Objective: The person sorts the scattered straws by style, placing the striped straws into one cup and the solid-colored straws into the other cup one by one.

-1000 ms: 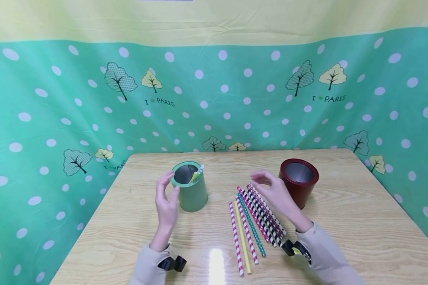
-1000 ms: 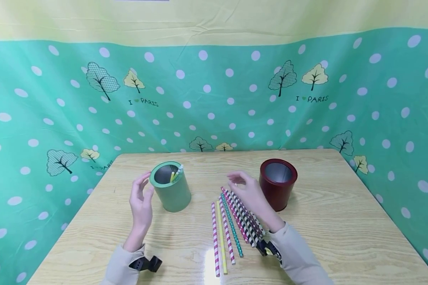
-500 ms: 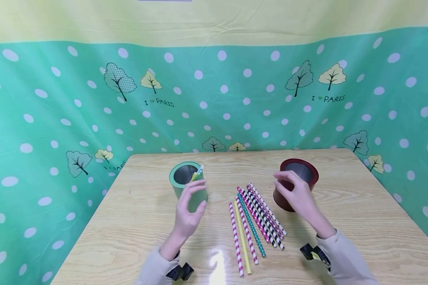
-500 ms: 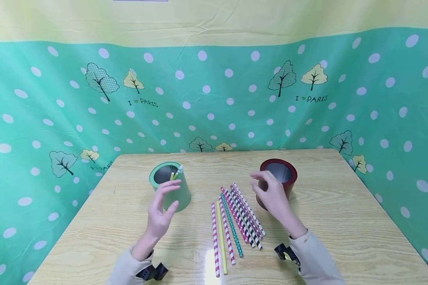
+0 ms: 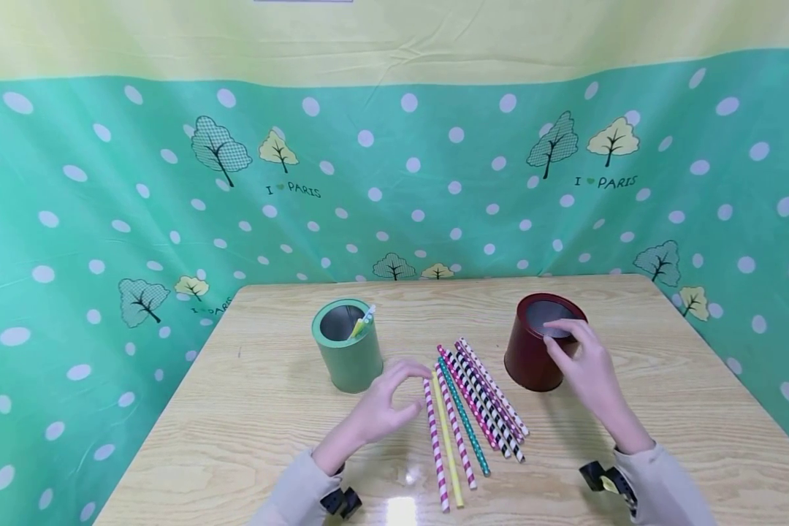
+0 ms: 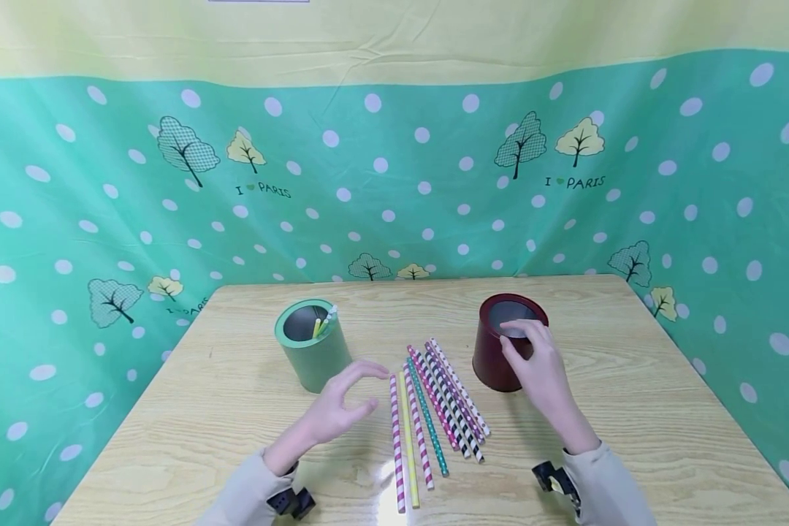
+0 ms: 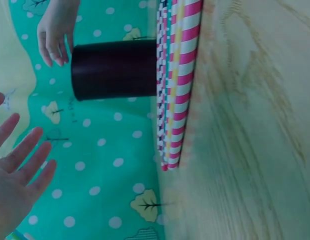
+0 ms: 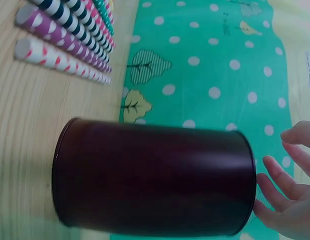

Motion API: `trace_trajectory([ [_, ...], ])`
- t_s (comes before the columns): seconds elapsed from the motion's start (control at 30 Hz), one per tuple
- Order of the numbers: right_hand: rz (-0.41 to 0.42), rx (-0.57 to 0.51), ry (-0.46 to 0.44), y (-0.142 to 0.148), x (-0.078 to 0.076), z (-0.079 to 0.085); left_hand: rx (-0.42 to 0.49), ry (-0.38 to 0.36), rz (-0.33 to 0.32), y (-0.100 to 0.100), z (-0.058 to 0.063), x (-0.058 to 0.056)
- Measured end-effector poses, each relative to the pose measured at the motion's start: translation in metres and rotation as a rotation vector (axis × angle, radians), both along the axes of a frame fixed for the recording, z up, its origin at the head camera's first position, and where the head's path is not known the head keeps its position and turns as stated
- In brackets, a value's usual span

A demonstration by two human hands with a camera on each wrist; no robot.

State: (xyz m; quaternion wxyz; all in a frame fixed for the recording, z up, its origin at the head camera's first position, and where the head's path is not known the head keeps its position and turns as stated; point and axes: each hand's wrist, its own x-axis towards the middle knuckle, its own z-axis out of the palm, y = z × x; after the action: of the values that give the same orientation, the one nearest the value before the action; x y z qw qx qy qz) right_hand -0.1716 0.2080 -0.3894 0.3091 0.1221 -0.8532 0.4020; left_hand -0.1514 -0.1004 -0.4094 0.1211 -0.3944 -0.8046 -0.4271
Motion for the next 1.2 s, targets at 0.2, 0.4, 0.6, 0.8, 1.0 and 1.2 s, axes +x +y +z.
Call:
trace_trajectory([
  [0.2, -0.049, -0.003, 0.003, 0.014, 0.000, -0.004, -0.163, -0.081, -0.051, 0.002, -0.008, -0.004],
  [0.4, -0.053, -0.008, 0.022, 0.025, -0.001, -0.009, -0.274, -0.150, -0.042, 0.005, -0.011, -0.005],
  [0.6, -0.029, -0.017, 0.024, 0.032, -0.004, -0.016, -0.394, -0.205, -0.043, 0.005, -0.019, -0.008],
  [0.8, 0.029, -0.085, -0.022, 0.038, -0.007, -0.028, -0.462, -0.207, -0.074, 0.005, -0.029, -0.011],
  [1.0, 0.064, -0.117, -0.018, 0.066, -0.036, -0.078, -0.533, -0.177, -0.110, 0.008, -0.035, -0.014],
  [1.2, 0.044, -0.128, -0.002, 0.087, -0.060, -0.119, -0.576, -0.183, -0.136, 0.012, -0.038, -0.015],
])
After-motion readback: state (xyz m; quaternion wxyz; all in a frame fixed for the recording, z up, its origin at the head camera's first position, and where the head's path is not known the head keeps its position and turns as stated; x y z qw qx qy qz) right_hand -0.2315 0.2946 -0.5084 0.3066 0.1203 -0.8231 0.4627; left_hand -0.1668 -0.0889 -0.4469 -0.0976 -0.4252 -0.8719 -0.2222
